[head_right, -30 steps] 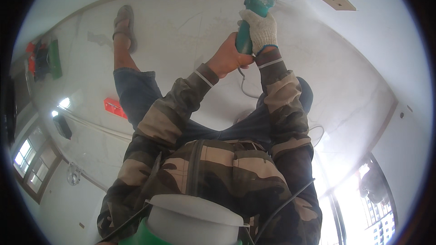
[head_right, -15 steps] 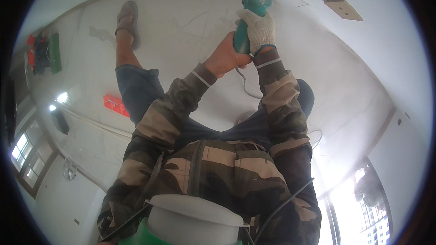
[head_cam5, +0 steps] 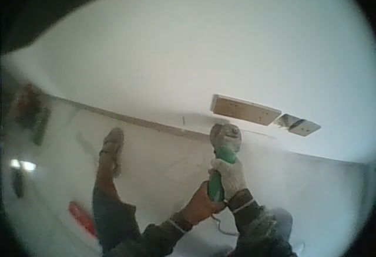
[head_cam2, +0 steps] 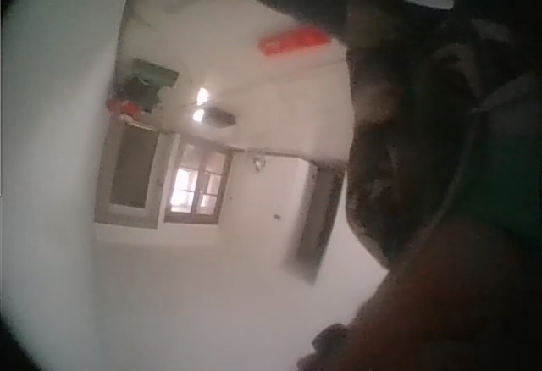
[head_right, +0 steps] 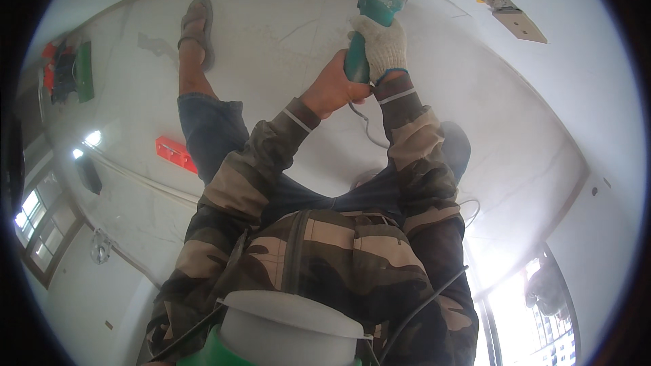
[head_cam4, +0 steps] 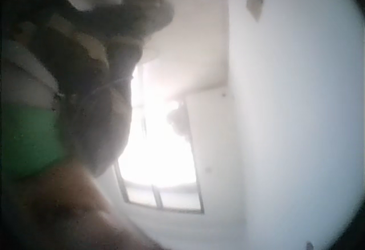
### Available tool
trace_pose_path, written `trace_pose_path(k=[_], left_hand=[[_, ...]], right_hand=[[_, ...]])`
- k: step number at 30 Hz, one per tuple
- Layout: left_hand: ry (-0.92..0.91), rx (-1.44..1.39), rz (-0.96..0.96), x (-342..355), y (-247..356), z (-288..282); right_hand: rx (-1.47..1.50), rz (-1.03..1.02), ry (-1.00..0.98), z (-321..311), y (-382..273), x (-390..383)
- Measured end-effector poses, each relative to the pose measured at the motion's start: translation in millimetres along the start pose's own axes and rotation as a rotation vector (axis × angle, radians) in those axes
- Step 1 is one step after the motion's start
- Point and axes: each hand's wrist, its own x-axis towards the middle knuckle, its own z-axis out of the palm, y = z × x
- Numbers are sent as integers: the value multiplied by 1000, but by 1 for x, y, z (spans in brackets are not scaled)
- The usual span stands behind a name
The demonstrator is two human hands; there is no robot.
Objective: The person is marking a wall for an electrical outlet and then using tools to prepare the site for installation.
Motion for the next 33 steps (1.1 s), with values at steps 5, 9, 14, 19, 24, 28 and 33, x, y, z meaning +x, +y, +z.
trace_pose_path(k=[5,9,14,19,24,28,33], left_hand=[[15,-25,-3,-4,2,-9],[30,-29,-4,-5,2,-12],[63,-42,44,-6,2,-17],[74,-41,1,-7,4,-25],[86,-80,45,-8,6,-30],[91,-72,39,-9,8,-33],[108,-76,39,-9,9,-36]], right_hand=[[-106,9,-44,9,1,1],[-119,1,-62,15,2,2],[-107,-7,-88,21,5,4],[-126,2,-99,29,6,7],[-124,13,-107,36,8,8],[-93,6,-124,40,9,9],[-112,12,-115,45,9,11]])
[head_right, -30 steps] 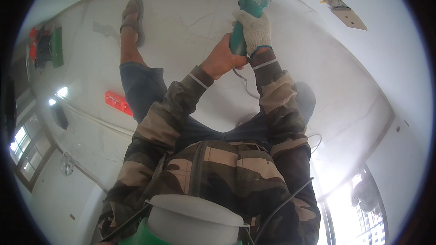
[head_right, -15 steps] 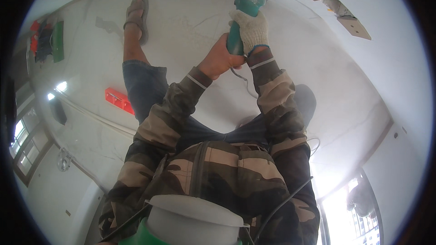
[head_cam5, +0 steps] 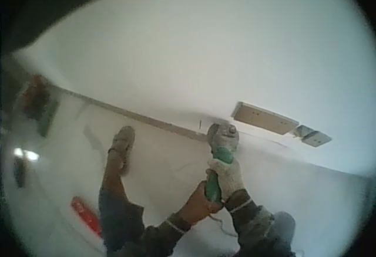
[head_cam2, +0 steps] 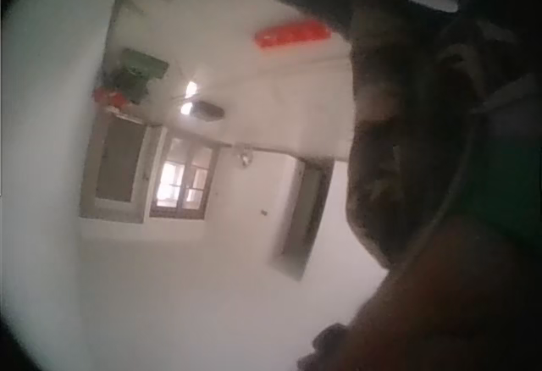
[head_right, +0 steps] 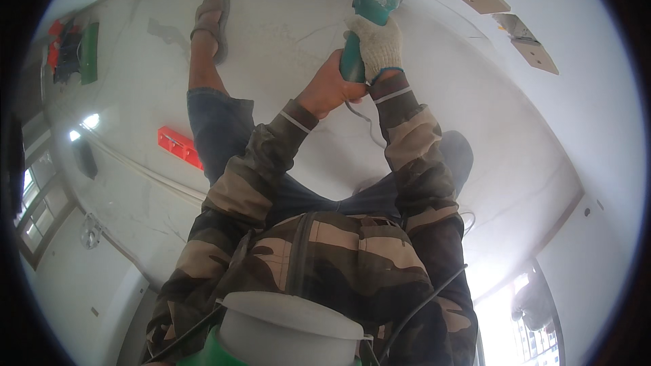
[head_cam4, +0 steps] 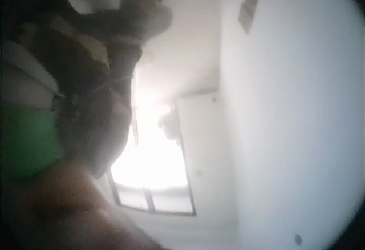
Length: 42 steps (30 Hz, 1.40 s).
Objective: The person is marking a wall for an electrical outlet and then using tools to prepare the site for installation.
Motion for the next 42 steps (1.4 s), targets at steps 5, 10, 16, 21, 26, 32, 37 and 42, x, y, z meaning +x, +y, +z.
trace_pose_path(k=[5,10,16,21,26,32,37,42], left_hand=[[7,34,-13,-1,1,-4],[21,16,-9,-1,2,-8],[36,8,-18,-2,3,-13],[39,13,1,-2,3,-16],[41,0,7,-2,4,-19],[25,-15,7,-1,7,-21],[25,-3,14,0,7,-22],[25,-12,21,1,9,-20]], right_hand=[[-24,-13,-1,6,0,2],[-10,-6,-8,10,-1,5],[-23,-14,-40,15,2,7],[-32,-32,-51,20,0,8],[-62,-27,-46,23,-2,9],[-71,-24,-32,27,-2,11],[-83,-40,-37,27,-3,11],[-96,-39,-30,24,-3,15]])
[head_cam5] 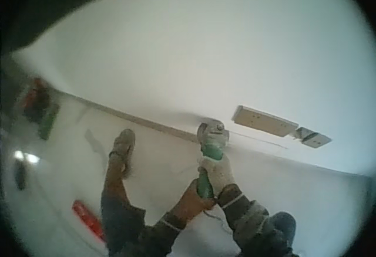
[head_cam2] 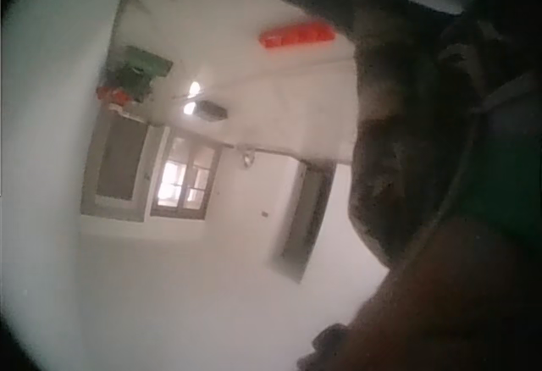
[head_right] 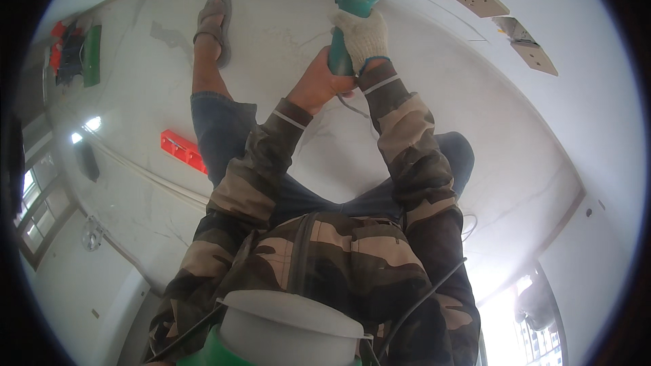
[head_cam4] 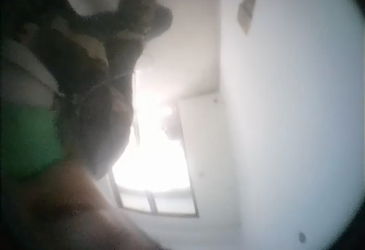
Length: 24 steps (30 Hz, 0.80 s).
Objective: The person is marking a wall for an electrical outlet and then using tools to prepare the site for installation.
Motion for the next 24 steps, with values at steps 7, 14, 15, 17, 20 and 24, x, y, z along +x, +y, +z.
trace_pose_path(k=[7,14,15,17,20,24], left_hand=[[1,20,-20,-22,-12,13],[53,362,94,-69,-59,55],[61,435,111,-73,-65,61],[65,516,136,-76,-71,76],[32,672,148,-80,-79,96],[49,897,113,-85,-89,127]], right_hand=[[-26,-25,-2,-11,11,-21],[136,90,-15,-58,32,-89],[168,115,22,-66,36,-95],[155,94,74,-82,42,-104],[173,97,152,-106,46,-117],[399,148,197,-140,47,-136]])
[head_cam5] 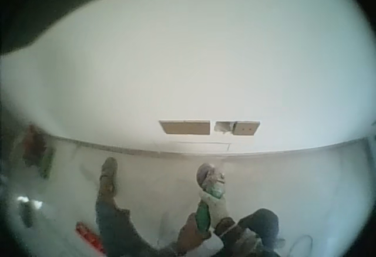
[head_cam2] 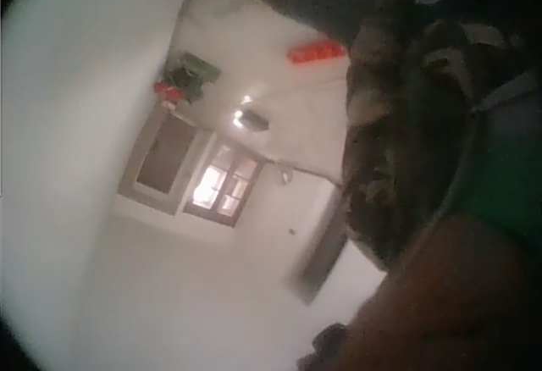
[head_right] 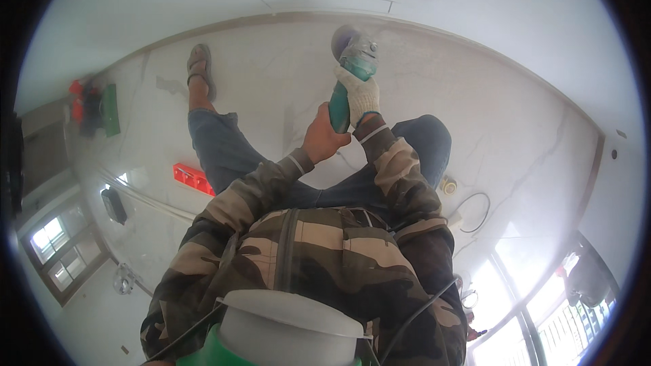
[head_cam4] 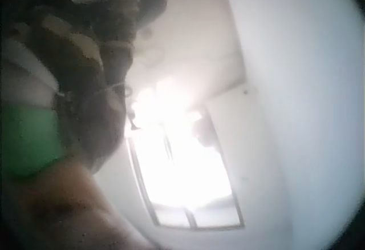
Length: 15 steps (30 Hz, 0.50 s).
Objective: The person is marking a wall for an electrical outlet and then using tools to prepare the site for installation.
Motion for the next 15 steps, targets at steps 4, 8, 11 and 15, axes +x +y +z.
trace_pose_path(k=[4,8,11,15], left_hand=[[-80,21,37,2,11,5],[-411,-537,-193,15,20,-5],[-595,-830,-239,22,24,-7],[-502,-645,-217,24,30,10]], right_hand=[[112,-9,-61,-25,-1,-4],[284,112,-202,-46,-1,0],[422,160,-288,-55,4,8],[349,212,-255,-71,12,20]])
